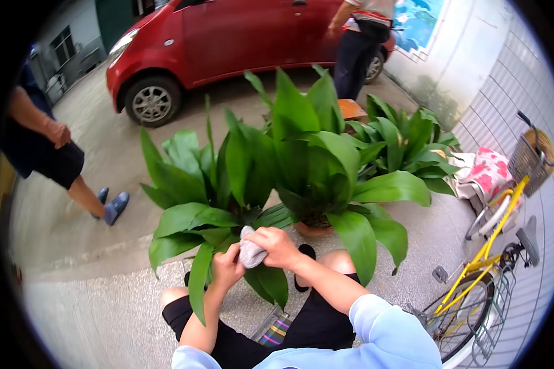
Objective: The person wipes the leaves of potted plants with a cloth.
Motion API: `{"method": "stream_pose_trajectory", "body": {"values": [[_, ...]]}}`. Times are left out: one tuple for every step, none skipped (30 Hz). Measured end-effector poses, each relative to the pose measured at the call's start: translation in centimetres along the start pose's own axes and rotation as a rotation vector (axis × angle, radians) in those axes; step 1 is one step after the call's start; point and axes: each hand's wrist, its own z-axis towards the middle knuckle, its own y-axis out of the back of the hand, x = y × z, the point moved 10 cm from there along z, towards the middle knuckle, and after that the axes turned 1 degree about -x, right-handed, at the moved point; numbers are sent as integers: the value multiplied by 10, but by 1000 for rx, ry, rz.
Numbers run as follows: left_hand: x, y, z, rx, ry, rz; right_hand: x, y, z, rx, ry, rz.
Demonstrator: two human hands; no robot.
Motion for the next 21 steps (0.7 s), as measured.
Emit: {"method": "stream_pose_trajectory", "body": {"values": [[1, 2, -1, 5, 2, 38, -1, 2, 3, 4, -26, 45], [-3, 7, -1, -28, -2, 33, 0, 5, 5, 2, -46, 89], [-8, 9, 2, -59, -15, 20, 1, 8, 7, -12, -61, 91], [-7, 10, 2, -63, -3, 15, 0, 7, 7, -9, -66, 101], [-5, 9, 2, -65, 5, 4, -3, 4, 6, 27, -104, 148], [-5, 11, 1, -84, 0, 15, -3, 3, 7, 33, -108, 163], [-4, 11, 2, -81, 0, 15, -3, 3, 8, 37, -113, 175], [-5, 13, 2, -87, -10, 27, -1, 4, 9, 44, -115, 195], [-6, 14, 3, -91, -22, 36, 0, 5, 9, 39, -104, 209], [-5, 15, 3, -94, -18, 44, 1, 5, 9, 43, -91, 205], [-5, 17, 3, -119, -25, 27, 1, 5, 9, 44, -78, 200], [-5, 17, 3, -103, -3, 29, 0, 4, 9, 55, -81, 216], [-4, 18, 4, -88, 18, 31, 0, 4, 9, 64, -82, 233], [-1, 16, 2, -88, 10, 50, 1, 3, 10, 72, -85, 248], [-3, 19, 3, -98, 13, 35, 2, 5, 11, 70, -90, 280], [-4, 22, 4, -105, 14, 37, 3, 7, 11, 68, -96, 309], [-4, 24, 4, -111, 14, 37, 3, 10, 12, 66, -103, 335], [-4, 24, 4, -116, 9, 48, 2, 11, 13, 68, -114, 343], [-3, 24, 3, -120, 4, 57, 0, 11, 13, 73, -116, 360], [-3, 23, 2, -123, -2, 65, -3, 10, 11, 79, -118, 375], [-1, 21, 1, -124, -8, 68, -5, 9, 10, 85, -122, 390]]}}
